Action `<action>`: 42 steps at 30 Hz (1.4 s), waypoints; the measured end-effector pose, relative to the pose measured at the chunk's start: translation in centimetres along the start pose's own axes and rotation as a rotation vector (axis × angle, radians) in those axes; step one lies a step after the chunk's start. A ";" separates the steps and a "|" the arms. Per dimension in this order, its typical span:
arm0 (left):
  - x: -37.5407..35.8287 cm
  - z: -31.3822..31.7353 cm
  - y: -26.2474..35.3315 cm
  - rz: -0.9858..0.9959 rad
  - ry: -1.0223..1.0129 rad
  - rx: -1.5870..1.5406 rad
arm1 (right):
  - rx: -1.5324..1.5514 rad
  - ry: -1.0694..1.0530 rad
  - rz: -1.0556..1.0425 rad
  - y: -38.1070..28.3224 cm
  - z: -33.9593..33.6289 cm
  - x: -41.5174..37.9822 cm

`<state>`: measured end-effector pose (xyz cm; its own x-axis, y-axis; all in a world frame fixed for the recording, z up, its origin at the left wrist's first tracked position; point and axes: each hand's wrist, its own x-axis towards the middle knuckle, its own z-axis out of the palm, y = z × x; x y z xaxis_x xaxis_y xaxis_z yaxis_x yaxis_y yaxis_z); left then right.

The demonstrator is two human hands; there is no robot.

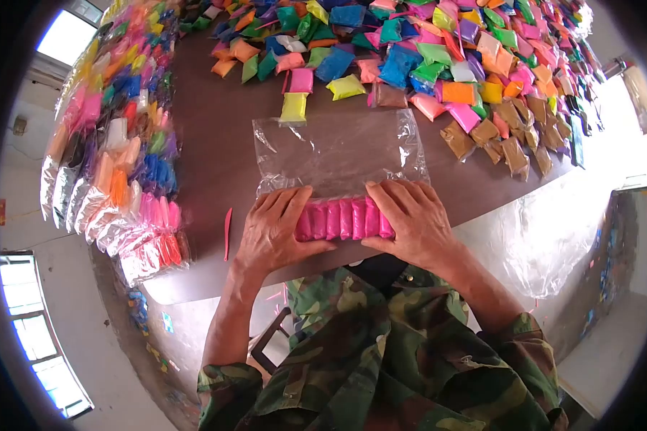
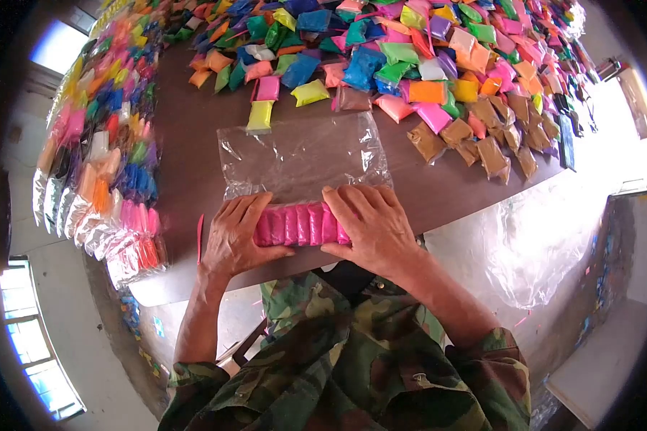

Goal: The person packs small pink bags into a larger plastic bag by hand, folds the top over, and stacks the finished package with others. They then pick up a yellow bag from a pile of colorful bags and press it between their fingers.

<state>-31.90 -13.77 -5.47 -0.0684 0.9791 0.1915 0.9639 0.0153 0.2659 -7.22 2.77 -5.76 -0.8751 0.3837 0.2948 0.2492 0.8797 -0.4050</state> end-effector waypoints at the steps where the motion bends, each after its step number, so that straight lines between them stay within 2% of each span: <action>1: 0.0 -0.1 0.1 0.005 0.013 -0.001 | 0.002 0.003 0.001 0.0 0.0 0.0; 12: -2.0 0.0 -1.6 -0.082 0.015 -0.079 | -0.005 -0.002 0.022 0.3 -0.1 -0.1; 15: -2.1 -0.7 -1.0 -0.099 0.102 -0.040 | 0.001 -0.004 0.025 0.4 0.1 -0.2; 21: -2.5 -1.3 0.1 0.000 0.130 0.039 | -0.001 -0.033 0.036 0.4 0.0 -0.1; 24: -1.5 0.3 0.7 0.074 0.134 -0.045 | 0.008 -0.030 0.033 0.4 0.1 -0.3; 30: -0.8 0.1 1.2 -0.051 -0.029 -0.074 | -0.001 -0.056 0.048 0.2 -0.6 0.2; 33: 0.7 -1.7 2.7 0.045 0.092 -0.037 | 0.002 -0.080 0.059 0.1 -0.6 0.1; 36: 1.6 -0.8 4.0 0.119 0.082 -0.113 | -0.003 -0.066 0.049 0.1 -0.5 0.3; 42: 1.6 1.3 3.6 0.035 -0.008 -0.150 | -0.022 -0.081 0.063 0.1 -0.6 0.5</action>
<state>-28.15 -11.91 -5.46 -0.0329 0.9802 0.1954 0.9163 -0.0485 0.3975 -7.38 3.19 -5.09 -0.8877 0.4155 0.1984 0.3133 0.8608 -0.4011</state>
